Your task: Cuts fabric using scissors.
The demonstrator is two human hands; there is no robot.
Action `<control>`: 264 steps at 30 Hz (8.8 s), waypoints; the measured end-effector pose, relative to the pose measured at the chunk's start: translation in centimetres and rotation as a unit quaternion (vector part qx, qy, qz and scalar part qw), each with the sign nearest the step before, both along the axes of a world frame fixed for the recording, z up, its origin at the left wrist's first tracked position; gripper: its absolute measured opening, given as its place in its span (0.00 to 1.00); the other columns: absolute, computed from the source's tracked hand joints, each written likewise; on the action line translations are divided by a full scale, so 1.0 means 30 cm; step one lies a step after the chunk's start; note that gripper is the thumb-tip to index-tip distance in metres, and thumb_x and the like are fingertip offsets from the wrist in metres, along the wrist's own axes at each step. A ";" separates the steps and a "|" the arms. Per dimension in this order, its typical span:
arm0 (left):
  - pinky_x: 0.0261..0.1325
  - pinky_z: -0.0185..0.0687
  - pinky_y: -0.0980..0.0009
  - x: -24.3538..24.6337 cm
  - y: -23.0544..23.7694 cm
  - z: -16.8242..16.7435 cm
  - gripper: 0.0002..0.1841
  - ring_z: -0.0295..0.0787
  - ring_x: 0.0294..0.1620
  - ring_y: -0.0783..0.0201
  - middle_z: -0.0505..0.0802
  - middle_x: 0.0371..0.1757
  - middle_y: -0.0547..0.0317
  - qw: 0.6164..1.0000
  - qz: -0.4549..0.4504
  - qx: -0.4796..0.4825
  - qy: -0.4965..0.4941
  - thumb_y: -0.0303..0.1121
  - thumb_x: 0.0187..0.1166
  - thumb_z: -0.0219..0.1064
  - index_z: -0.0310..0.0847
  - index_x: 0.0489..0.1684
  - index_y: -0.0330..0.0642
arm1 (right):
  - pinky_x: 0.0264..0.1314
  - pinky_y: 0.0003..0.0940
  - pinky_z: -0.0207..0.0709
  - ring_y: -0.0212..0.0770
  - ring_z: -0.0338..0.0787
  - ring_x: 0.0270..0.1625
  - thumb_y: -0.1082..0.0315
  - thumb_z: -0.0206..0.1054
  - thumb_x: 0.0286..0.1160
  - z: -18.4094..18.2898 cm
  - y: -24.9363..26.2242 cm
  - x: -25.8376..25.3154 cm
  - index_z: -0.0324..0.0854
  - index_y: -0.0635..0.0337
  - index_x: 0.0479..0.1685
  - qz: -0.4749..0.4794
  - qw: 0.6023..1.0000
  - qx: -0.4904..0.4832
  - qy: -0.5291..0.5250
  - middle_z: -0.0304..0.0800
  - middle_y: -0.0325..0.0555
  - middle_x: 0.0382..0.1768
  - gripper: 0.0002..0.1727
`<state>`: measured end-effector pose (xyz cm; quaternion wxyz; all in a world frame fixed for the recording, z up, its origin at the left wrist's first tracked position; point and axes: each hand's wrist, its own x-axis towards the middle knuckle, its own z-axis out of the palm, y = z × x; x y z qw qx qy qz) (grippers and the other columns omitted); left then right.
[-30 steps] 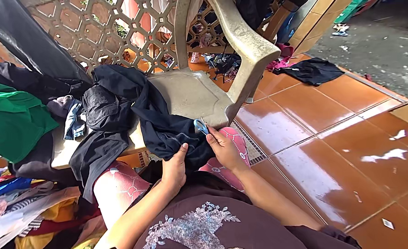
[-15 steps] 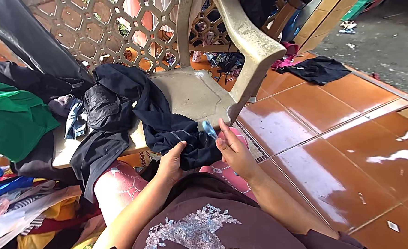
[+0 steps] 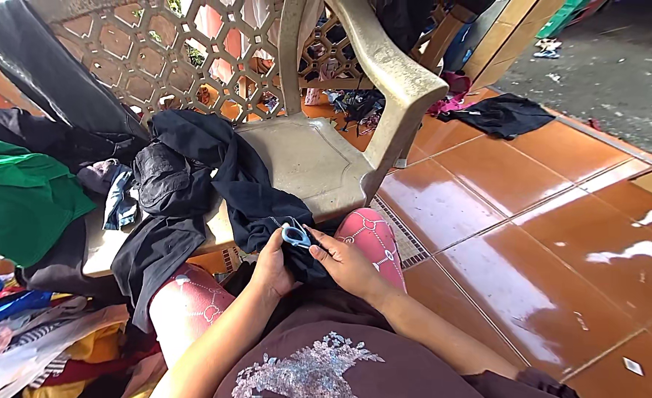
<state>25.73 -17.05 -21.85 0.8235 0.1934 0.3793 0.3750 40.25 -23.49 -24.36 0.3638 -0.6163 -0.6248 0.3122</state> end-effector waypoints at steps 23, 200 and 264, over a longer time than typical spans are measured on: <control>0.63 0.88 0.58 0.039 -0.070 -0.020 0.15 0.91 0.57 0.59 0.92 0.54 0.46 0.981 0.158 0.095 0.059 0.33 0.93 0.51 0.73 0.67 0.32 | 0.73 0.19 0.72 0.22 0.84 0.65 0.69 0.54 0.90 -0.012 0.022 -0.043 0.82 0.72 0.66 -0.143 0.941 0.030 0.305 0.89 0.51 0.64 0.19; 0.66 0.84 0.55 -0.002 0.012 0.009 0.16 0.87 0.63 0.55 0.88 0.61 0.45 0.986 0.157 -0.012 0.046 0.35 0.93 0.50 0.71 0.71 0.36 | 0.67 0.41 0.81 0.43 0.91 0.64 0.53 0.51 0.92 -0.027 0.104 0.111 0.71 0.62 0.84 -0.116 0.985 0.125 -0.033 0.86 0.54 0.72 0.30; 0.55 0.86 0.58 0.015 0.064 -0.019 0.18 0.88 0.51 0.57 0.87 0.50 0.49 0.981 0.159 -0.109 -0.017 0.43 0.95 0.43 0.71 0.65 0.41 | 0.31 0.58 0.83 0.59 0.93 0.30 0.51 0.47 0.92 -0.070 0.068 0.023 0.72 0.61 0.84 -0.067 0.974 0.138 -0.169 0.95 0.57 0.34 0.31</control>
